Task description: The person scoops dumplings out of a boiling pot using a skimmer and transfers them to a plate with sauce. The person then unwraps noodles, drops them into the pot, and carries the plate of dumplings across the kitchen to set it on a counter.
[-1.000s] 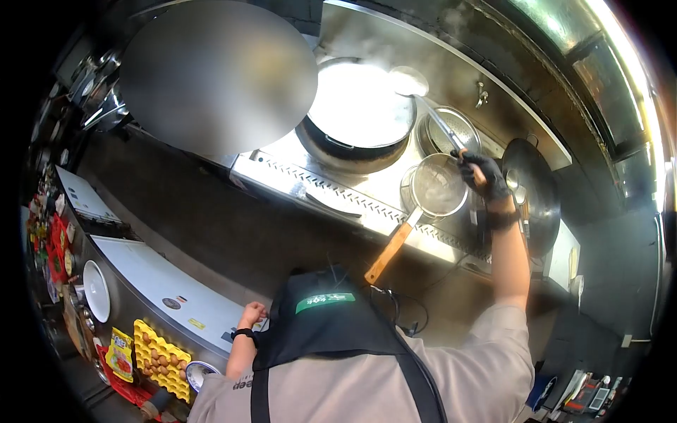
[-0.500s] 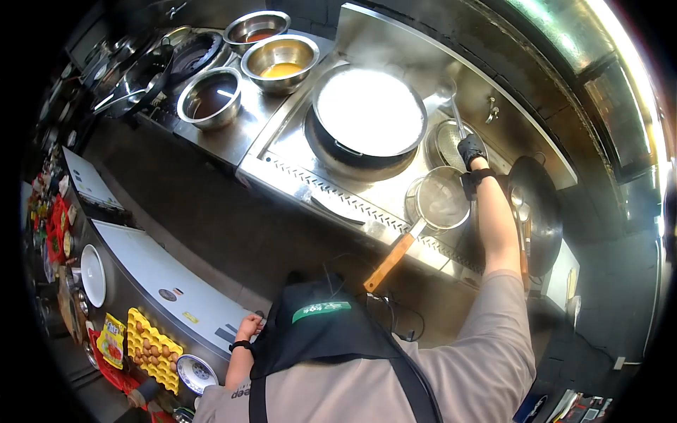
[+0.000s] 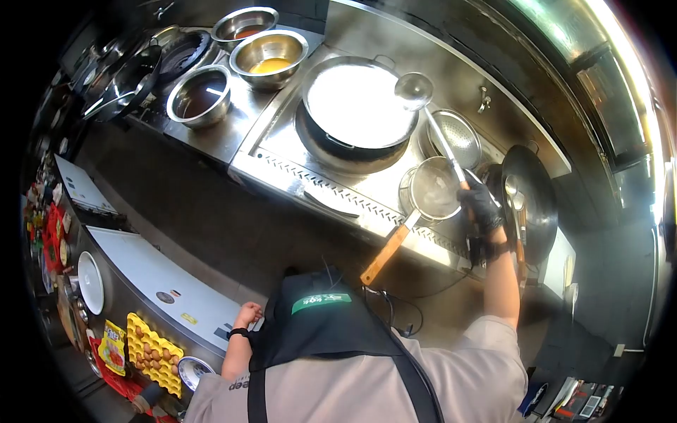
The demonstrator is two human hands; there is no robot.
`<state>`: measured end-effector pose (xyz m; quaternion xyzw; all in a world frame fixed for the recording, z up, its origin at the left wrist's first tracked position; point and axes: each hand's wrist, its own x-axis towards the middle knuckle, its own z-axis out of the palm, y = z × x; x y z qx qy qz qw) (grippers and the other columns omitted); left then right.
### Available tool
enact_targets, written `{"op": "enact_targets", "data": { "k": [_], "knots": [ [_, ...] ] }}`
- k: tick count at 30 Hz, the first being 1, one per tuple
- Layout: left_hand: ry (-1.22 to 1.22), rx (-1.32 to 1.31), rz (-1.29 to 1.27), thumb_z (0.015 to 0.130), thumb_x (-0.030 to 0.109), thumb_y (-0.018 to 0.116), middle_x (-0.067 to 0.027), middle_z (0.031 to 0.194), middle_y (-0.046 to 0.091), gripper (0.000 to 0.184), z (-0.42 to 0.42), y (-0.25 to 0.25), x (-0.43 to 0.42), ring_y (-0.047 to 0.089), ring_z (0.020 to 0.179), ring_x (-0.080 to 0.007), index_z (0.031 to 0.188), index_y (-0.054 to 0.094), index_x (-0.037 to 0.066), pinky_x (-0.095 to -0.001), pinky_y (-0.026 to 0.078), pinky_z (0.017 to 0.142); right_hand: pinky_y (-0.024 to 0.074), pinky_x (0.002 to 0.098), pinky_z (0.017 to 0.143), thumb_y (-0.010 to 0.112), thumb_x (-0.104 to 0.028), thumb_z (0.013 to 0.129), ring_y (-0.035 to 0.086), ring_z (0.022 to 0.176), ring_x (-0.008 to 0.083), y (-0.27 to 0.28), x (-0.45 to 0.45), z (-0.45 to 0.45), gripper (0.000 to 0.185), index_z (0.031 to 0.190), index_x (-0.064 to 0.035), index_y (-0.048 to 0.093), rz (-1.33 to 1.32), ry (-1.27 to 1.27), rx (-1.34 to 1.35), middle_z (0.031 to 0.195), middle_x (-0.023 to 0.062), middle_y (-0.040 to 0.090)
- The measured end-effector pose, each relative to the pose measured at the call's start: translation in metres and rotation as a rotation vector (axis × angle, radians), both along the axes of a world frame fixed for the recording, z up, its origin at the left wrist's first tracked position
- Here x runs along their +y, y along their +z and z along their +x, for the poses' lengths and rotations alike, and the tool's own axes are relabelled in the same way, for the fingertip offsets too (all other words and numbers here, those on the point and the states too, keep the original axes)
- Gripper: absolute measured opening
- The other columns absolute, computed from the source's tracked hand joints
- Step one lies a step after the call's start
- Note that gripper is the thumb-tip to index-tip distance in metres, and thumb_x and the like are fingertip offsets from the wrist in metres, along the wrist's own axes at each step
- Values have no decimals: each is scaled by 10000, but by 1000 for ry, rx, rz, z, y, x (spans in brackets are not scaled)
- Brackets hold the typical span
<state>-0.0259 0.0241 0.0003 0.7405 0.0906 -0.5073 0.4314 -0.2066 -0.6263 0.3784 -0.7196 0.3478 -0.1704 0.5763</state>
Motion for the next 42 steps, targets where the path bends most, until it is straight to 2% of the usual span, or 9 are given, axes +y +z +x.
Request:
{"op": "enact_targets", "data": {
  "k": [2, 3, 13, 17, 25, 27, 32, 40, 42],
  "knots": [
    [-25, -8, 9, 889, 163, 531, -53, 768, 610, 103, 7, 2, -5, 590, 641, -147, 904, 561, 66, -269, 457, 529, 359, 228, 403, 612, -64, 744, 464, 455, 92, -7, 16, -9, 269, 1004, -9, 578, 82, -31, 58, 609, 2, 510],
    [-41, -22, 15, 887, 163, 534, -54, 775, 615, 104, 12, 4, -6, 595, 647, -147, 908, 565, 66, -273, 463, 533, 339, 207, 500, 570, -66, 749, 426, 554, 53, 14, 42, -6, 211, 949, -14, 614, 71, -34, 126, 659, -51, 486],
    [-131, -31, 49, 898, 197, 518, -68, 849, 632, 164, 32, 6, -15, 623, 728, -173, 971, 574, 60, -296, 500, 608, 332, 212, 480, 548, -104, 782, 401, 539, 65, -2, 77, -15, 53, 806, -58, 555, 270, 56, 117, 648, -24, 463],
    [-98, -22, 38, 893, 189, 533, -55, 824, 623, 146, 32, 2, -14, 609, 700, -162, 950, 577, 62, -294, 490, 581, 401, 237, 407, 602, -62, 745, 496, 470, 102, -21, 72, -12, 211, 951, -19, 589, 360, 62, 70, 655, 24, 552],
    [-98, -26, 43, 898, 201, 519, -61, 846, 625, 166, 30, 9, -6, 613, 754, -182, 963, 578, 60, -324, 507, 651, 373, 216, 466, 557, -143, 788, 464, 539, 79, -7, 102, 15, 151, 880, -25, 569, 355, 103, 146, 679, 13, 515],
    [-71, -15, 38, 900, 181, 524, -45, 800, 611, 127, 29, 10, -4, 590, 680, -146, 941, 560, 67, -275, 468, 564, 376, 218, 466, 559, -139, 787, 463, 536, 81, 2, 108, 23, 149, 880, -23, 568, 361, 130, 151, 681, 14, 516],
    [-55, -15, 30, 901, 179, 519, -40, 790, 605, 117, 24, 10, 2, 586, 675, -139, 929, 556, 72, -267, 457, 548, 377, 223, 462, 562, -109, 792, 462, 532, 83, -10, 111, 42, 119, 868, -18, 561, 422, 181, 75, 682, 16, 514],
    [25, -2, 8, 893, 169, 527, -36, 780, 611, 107, 12, 2, 19, 583, 644, -136, 941, 558, 79, -268, 452, 526, 396, 223, 490, 582, -119, 772, 487, 554, 92, 3, 128, 83, 324, 1039, 61, 551, 439, 218, 69, 685, 21, 525],
    [35, -22, 17, 892, 166, 531, -38, 778, 617, 115, 9, 1, 23, 589, 643, -135, 945, 568, 72, -268, 455, 523, 421, 257, 436, 590, -72, 789, 506, 473, 133, -17, 117, 93, 189, 950, 24, 566, 479, 211, 1, 631, 56, 551]
  ]
}}
